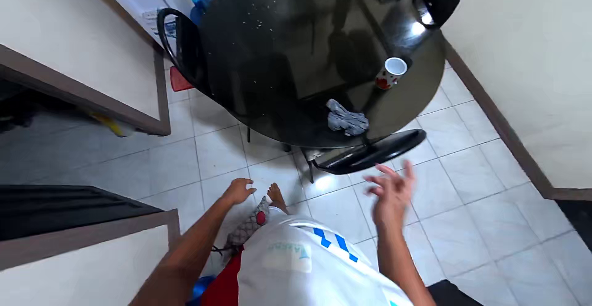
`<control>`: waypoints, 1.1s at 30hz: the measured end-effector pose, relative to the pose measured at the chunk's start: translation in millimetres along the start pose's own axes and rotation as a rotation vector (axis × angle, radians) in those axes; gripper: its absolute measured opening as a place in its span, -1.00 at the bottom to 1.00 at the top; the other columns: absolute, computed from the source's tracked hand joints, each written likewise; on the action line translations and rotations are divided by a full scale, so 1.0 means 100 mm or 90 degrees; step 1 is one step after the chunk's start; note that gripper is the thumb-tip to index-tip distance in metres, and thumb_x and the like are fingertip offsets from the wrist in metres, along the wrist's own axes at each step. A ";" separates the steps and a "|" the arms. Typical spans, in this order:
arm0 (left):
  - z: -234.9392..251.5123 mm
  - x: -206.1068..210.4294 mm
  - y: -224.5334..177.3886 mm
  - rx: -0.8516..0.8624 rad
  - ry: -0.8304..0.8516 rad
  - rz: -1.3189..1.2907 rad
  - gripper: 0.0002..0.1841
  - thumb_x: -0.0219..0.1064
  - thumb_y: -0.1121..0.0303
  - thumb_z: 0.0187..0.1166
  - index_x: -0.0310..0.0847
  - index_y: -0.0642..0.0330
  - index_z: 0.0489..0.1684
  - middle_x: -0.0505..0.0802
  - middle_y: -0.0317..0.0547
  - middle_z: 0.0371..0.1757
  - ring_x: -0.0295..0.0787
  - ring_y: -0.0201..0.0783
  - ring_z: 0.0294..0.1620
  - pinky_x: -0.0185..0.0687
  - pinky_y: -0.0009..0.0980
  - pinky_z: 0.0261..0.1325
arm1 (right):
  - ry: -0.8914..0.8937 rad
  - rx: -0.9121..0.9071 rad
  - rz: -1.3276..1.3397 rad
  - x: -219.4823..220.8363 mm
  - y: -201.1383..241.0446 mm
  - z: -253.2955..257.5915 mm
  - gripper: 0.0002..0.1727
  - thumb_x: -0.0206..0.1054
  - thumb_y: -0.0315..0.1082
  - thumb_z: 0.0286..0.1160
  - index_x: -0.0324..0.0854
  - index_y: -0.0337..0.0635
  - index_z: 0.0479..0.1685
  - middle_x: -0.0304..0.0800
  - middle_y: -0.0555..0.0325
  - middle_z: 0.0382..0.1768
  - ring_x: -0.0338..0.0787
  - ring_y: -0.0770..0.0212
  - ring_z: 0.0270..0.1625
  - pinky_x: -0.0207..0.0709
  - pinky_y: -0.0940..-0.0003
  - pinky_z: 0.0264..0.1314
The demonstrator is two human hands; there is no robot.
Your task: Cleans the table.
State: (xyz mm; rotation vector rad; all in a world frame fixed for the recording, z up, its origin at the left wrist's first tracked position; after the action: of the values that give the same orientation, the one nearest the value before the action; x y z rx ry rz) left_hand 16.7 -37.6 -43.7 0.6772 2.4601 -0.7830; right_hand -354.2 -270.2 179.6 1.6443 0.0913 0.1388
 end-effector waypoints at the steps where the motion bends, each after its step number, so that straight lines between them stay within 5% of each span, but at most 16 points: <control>1: 0.01 -0.09 0.16 -0.004 -0.007 -0.031 -0.45 0.32 0.11 0.71 0.54 0.34 0.53 0.58 0.35 0.57 0.36 0.23 0.71 0.11 0.14 0.78 | 0.054 0.104 0.018 0.56 -0.21 0.18 -0.22 0.08 -0.39 0.76 -0.30 -0.22 0.87 0.65 -0.15 0.36 0.88 0.09 0.04 0.82 0.23 -0.08; 4: 0.00 -0.41 0.77 -0.052 -0.034 -0.102 -0.46 0.30 0.13 0.73 0.53 0.34 0.54 0.58 0.35 0.58 0.41 0.23 0.68 0.21 0.16 0.73 | 0.000 0.239 -0.103 1.38 -0.88 0.97 0.04 0.28 -0.02 0.70 -0.44 -0.05 0.95 -0.05 -0.32 0.84 0.29 -0.17 0.76 0.36 -0.14 0.66; 6: -0.17 -0.59 1.27 -0.123 -0.059 -0.149 -0.45 0.27 0.12 0.76 0.48 0.29 0.60 0.57 0.33 0.60 0.44 0.26 0.65 0.27 0.20 0.68 | -0.110 0.283 -0.284 1.40 -1.22 1.56 0.20 0.20 0.35 0.57 -0.56 0.02 0.96 -0.49 -0.43 0.88 -0.18 -0.43 0.88 0.03 -0.42 0.76; 9: -0.60 -0.75 2.13 -0.245 -0.143 -0.279 -0.46 0.24 0.16 0.79 0.44 0.35 0.60 0.57 0.40 0.57 0.47 0.32 0.62 0.30 0.27 0.64 | -0.260 0.360 -0.464 1.44 -1.49 2.25 0.31 0.10 0.65 0.34 -0.43 0.09 0.97 -0.62 -0.45 0.87 -0.43 -0.53 0.88 -0.30 -0.61 0.73; 12: -1.19 -0.67 2.81 -0.397 -0.175 -0.300 -0.51 0.22 0.18 0.80 0.52 0.44 0.48 0.66 0.47 0.43 0.55 0.37 0.52 0.35 0.30 0.57 | -0.349 0.395 -0.616 1.62 -1.74 2.46 0.36 0.03 0.73 0.24 -0.27 -0.02 0.96 -0.54 -0.37 0.90 -0.43 -0.43 0.91 -0.44 -0.57 0.77; 14: -1.49 -0.52 3.09 -0.466 -0.126 -0.253 -0.49 0.19 0.15 0.81 0.55 0.45 0.46 0.66 0.48 0.45 0.51 0.39 0.56 0.29 0.29 0.62 | -0.334 0.343 -0.756 1.71 -1.81 2.51 0.17 -0.09 0.58 0.49 -0.11 -0.13 0.93 -0.43 -0.40 0.89 -0.37 -0.45 0.91 -0.41 -0.57 0.77; 16: -1.63 -0.48 3.26 -0.483 -0.127 -0.265 -0.49 0.15 0.16 0.83 0.52 0.47 0.49 0.64 0.49 0.47 0.50 0.36 0.58 0.30 0.23 0.65 | -0.239 0.244 -0.850 1.85 -1.85 2.49 -0.14 -0.15 0.24 0.75 0.05 -0.18 0.88 -0.35 -0.34 0.91 -0.28 -0.45 0.91 -0.33 -0.53 0.79; 18: -1.55 -0.40 3.27 -0.495 -0.213 -0.309 -0.51 0.18 0.18 0.80 0.58 0.48 0.42 0.71 0.49 0.38 0.63 0.31 0.47 0.43 0.15 0.59 | -0.110 0.126 -0.874 2.12 -1.85 2.36 -0.28 -0.09 -0.05 0.78 0.14 -0.29 0.83 -0.29 -0.34 0.90 -0.25 -0.48 0.90 -0.27 -0.51 0.79; 22: -1.08 -0.36 3.05 -0.531 -0.009 -0.415 -0.46 0.24 0.22 0.79 0.43 0.48 0.57 0.62 0.46 0.50 0.53 0.27 0.58 0.33 0.15 0.65 | 0.091 0.022 -0.880 3.18 -1.95 1.89 -0.27 0.01 -0.13 0.74 0.11 -0.33 0.84 -0.23 -0.36 0.89 -0.28 -0.51 0.89 -0.30 -0.47 0.83; 28: 0.07 -1.54 2.99 -0.335 -0.115 -0.340 -0.44 0.32 0.15 0.72 0.50 0.42 0.53 0.74 0.44 0.33 0.68 0.31 0.39 0.52 0.22 0.48 | 0.104 0.061 -0.800 5.02 -2.05 2.56 -0.21 0.15 -0.08 0.64 0.12 -0.24 0.85 -0.31 -0.32 0.91 -0.35 -0.48 0.90 -0.39 -0.50 0.81; 30: 0.46 -2.18 2.91 -0.292 -0.124 -0.326 -0.43 0.27 0.17 0.75 0.42 0.40 0.60 0.67 0.44 0.44 0.59 0.32 0.49 0.43 0.24 0.57 | 0.099 0.039 -0.756 5.60 -2.04 2.99 -0.26 0.19 -0.13 0.62 0.22 -0.11 0.82 -0.16 -0.17 0.92 -0.25 -0.38 0.92 -0.26 -0.44 0.82; 33: 0.82 -3.15 2.59 -0.272 -0.164 -0.304 -0.47 0.17 0.23 0.81 0.36 0.33 0.67 0.60 0.37 0.56 0.51 0.28 0.59 0.34 0.25 0.61 | 0.106 0.002 -0.618 6.16 -1.90 3.65 -0.30 0.27 -0.44 0.46 0.42 0.02 0.73 0.36 0.08 0.76 0.14 -0.19 0.84 0.24 -0.28 0.67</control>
State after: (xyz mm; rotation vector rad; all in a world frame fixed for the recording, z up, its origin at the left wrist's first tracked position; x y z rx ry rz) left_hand 430.7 -0.6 -29.0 -0.1652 2.4492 -0.4378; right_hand 313.2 -527.1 -15.3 1.4296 0.9907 -0.4657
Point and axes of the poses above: each hand's wrist, its own z-axis towards the middle knuckle, its own x-axis out of the palm, y = z × x, the point moved 6 cm from there along z, towards the middle knuckle
